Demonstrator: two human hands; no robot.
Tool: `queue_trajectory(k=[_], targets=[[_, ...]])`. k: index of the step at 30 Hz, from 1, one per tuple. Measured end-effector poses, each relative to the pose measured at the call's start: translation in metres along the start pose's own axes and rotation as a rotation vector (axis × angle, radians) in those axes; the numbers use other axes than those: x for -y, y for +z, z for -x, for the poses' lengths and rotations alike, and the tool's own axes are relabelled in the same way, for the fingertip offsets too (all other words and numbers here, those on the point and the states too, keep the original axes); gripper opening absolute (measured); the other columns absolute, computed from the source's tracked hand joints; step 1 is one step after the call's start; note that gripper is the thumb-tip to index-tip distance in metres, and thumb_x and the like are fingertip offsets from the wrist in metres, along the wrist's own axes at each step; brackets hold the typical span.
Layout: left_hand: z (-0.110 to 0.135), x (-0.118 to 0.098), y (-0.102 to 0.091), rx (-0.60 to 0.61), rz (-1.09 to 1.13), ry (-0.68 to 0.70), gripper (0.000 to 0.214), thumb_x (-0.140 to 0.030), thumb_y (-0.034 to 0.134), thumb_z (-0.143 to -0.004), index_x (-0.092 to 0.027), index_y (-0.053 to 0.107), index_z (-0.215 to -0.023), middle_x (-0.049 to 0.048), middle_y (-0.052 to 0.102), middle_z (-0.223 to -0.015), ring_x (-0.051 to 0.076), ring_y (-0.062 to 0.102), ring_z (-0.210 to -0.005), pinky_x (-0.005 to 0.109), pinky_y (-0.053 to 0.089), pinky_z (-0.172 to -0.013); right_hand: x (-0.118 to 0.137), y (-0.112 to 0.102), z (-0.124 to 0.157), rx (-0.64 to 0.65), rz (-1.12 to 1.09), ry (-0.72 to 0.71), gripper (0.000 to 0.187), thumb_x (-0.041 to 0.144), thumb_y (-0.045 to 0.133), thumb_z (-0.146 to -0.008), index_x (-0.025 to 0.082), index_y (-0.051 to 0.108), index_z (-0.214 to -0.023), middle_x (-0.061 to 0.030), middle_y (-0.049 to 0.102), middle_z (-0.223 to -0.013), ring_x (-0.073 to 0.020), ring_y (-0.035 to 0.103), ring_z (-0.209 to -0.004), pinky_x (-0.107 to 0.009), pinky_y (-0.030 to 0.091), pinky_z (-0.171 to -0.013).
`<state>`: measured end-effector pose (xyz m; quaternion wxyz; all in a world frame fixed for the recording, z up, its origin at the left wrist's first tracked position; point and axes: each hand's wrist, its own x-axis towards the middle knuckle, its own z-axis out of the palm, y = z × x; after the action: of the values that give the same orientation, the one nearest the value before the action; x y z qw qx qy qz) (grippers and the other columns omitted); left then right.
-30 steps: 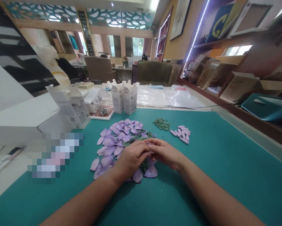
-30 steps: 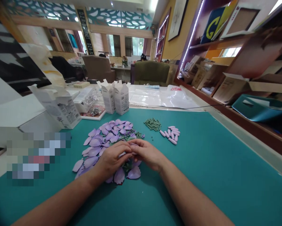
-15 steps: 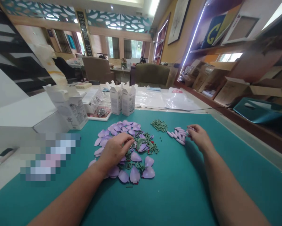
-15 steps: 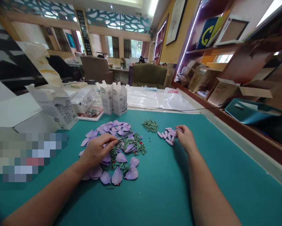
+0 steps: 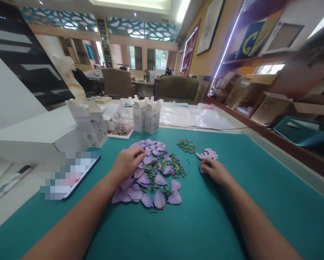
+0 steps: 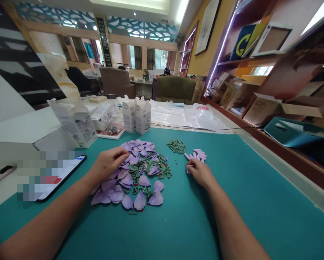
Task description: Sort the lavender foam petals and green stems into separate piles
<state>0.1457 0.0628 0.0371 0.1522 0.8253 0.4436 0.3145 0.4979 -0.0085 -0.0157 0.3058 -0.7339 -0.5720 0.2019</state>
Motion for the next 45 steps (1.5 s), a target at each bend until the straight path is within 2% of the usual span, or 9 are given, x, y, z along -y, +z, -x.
queue_trajectory(k=[6,13,20,24,27,31,36,40,45], targets=[[0.002,0.021,-0.005,0.023,-0.047,-0.085,0.027,-0.038,0.048,-0.086,-0.02,0.066,-0.078,0.0014,0.07,-0.078,0.017,0.06,-0.073,0.025,0.041,-0.066,-0.001,0.005,0.002,0.073,0.122,-0.043,0.014,0.032,0.051,-0.072,0.023,0.062,-0.071,-0.0028,0.066,-0.07,-0.0197,0.056,-0.066,-0.032,0.038,-0.063],[0.002,0.033,-0.006,0.036,-0.039,-0.122,0.03,-0.041,0.048,-0.085,-0.019,0.068,-0.08,0.0013,0.072,-0.079,0.017,0.06,-0.073,0.025,0.04,-0.064,-0.011,0.002,-0.001,0.157,0.345,-0.222,0.03,0.035,0.054,-0.073,0.022,0.07,-0.095,-0.0099,0.066,-0.1,-0.0248,0.059,-0.091,-0.036,0.044,-0.081],[0.002,0.037,-0.004,0.081,-0.053,-0.119,0.029,-0.039,0.047,-0.085,-0.02,0.069,-0.083,0.0019,0.072,-0.085,0.017,0.061,-0.077,0.026,0.041,-0.069,-0.004,-0.005,0.004,0.257,0.417,-0.215,0.026,0.04,0.049,-0.079,0.024,0.069,-0.085,-0.0084,0.067,-0.089,-0.0227,0.06,-0.081,-0.033,0.045,-0.072],[0.001,0.037,-0.003,0.085,-0.055,-0.119,0.028,-0.038,0.048,-0.085,-0.02,0.069,-0.084,0.002,0.073,-0.087,0.018,0.062,-0.079,0.026,0.042,-0.069,0.005,-0.005,0.006,0.16,0.395,-0.188,0.032,0.048,0.049,-0.081,0.025,0.071,-0.086,-0.0101,0.07,-0.097,-0.0269,0.062,-0.089,-0.038,0.046,-0.079],[0.001,0.036,-0.002,0.082,-0.056,-0.115,0.026,-0.036,0.049,-0.085,-0.02,0.069,-0.083,0.0019,0.073,-0.086,0.018,0.062,-0.08,0.026,0.042,-0.069,0.023,0.011,0.005,-0.009,0.204,-0.231,0.041,0.052,0.044,-0.086,0.025,0.07,-0.105,-0.0104,0.068,-0.117,-0.0296,0.058,-0.111,-0.042,0.043,-0.096],[0.001,0.037,-0.004,0.053,-0.045,-0.11,0.025,-0.034,0.049,-0.087,-0.02,0.069,-0.083,0.0023,0.073,-0.086,0.018,0.062,-0.078,0.026,0.042,-0.069,0.045,0.055,-0.004,-0.046,-0.004,-0.279,0.056,0.054,0.037,-0.09,0.018,0.059,-0.127,-0.0135,0.058,-0.134,-0.0281,0.05,-0.127,-0.044,0.036,-0.109],[0.0,0.043,-0.007,0.044,-0.066,-0.143,0.024,-0.032,0.05,-0.088,-0.019,0.07,-0.085,0.0034,0.072,-0.086,0.018,0.062,-0.079,0.027,0.041,-0.07,0.05,0.103,-0.019,-0.111,0.055,-0.292,0.062,0.052,0.034,-0.091,0.008,0.055,-0.13,-0.0221,0.053,-0.137,-0.0322,0.045,-0.132,-0.051,0.031,-0.111],[0.001,0.043,-0.006,0.044,-0.05,-0.153,0.023,-0.03,0.051,-0.088,-0.019,0.07,-0.084,0.0032,0.072,-0.085,0.018,0.062,-0.079,0.027,0.042,-0.07,0.055,0.121,-0.022,-0.131,0.069,-0.323,0.057,0.049,0.033,-0.092,0.014,0.053,-0.133,-0.0176,0.054,-0.137,-0.0305,0.044,-0.131,-0.051,0.031,-0.111],[0.001,0.041,-0.002,0.065,-0.047,-0.14,0.023,-0.03,0.051,-0.089,-0.019,0.07,-0.084,0.0028,0.072,-0.087,0.018,0.063,-0.081,0.027,0.042,-0.072,0.081,0.141,-0.015,-0.11,0.064,-0.371,0.057,0.045,0.035,-0.093,0.011,0.049,-0.136,-0.0211,0.052,-0.138,-0.0317,0.045,-0.13,-0.052,0.033,-0.109]])
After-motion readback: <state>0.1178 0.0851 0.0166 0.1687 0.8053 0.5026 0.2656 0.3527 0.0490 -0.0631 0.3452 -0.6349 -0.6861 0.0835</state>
